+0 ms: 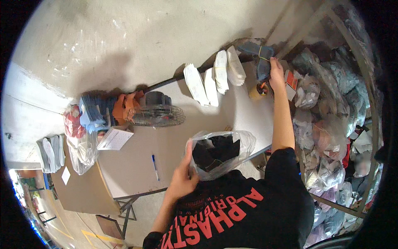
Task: The person packs black gloves into plastic bags at a factory workstation. They open a bag, place a bundle of gloves inside, and tie the bag closed. The person then walks to another table, opens a larger bag, and places multiple glove bundles inside.
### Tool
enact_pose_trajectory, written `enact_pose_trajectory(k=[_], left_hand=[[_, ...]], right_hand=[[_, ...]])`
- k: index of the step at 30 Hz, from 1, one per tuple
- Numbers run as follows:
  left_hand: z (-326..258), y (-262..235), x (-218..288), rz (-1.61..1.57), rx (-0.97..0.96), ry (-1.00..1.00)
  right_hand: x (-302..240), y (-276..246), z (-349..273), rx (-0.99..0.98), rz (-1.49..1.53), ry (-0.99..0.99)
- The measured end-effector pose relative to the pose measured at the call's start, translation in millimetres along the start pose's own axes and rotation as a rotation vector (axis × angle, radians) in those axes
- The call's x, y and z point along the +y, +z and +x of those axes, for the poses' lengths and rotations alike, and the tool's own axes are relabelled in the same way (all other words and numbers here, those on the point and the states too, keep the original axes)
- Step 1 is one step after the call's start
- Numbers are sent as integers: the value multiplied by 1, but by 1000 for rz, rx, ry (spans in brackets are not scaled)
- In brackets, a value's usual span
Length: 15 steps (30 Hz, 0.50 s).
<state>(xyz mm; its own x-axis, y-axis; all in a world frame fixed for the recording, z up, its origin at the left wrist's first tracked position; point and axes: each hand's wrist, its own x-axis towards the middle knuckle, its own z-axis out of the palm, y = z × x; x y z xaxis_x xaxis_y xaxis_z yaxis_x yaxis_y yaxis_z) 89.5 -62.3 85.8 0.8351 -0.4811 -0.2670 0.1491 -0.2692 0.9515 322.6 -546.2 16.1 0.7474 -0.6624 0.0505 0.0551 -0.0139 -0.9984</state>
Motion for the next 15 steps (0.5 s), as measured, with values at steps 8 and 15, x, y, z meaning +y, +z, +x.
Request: enact_pose_trajectory(k=[8, 15], left_hand=[[-1, 24, -27, 402, 265, 333], [0, 19, -12, 220, 205, 125]], right_hand=[[-93, -28, -202, -478, 68, 57], [-56, -7, -337, -895, -706, -921]])
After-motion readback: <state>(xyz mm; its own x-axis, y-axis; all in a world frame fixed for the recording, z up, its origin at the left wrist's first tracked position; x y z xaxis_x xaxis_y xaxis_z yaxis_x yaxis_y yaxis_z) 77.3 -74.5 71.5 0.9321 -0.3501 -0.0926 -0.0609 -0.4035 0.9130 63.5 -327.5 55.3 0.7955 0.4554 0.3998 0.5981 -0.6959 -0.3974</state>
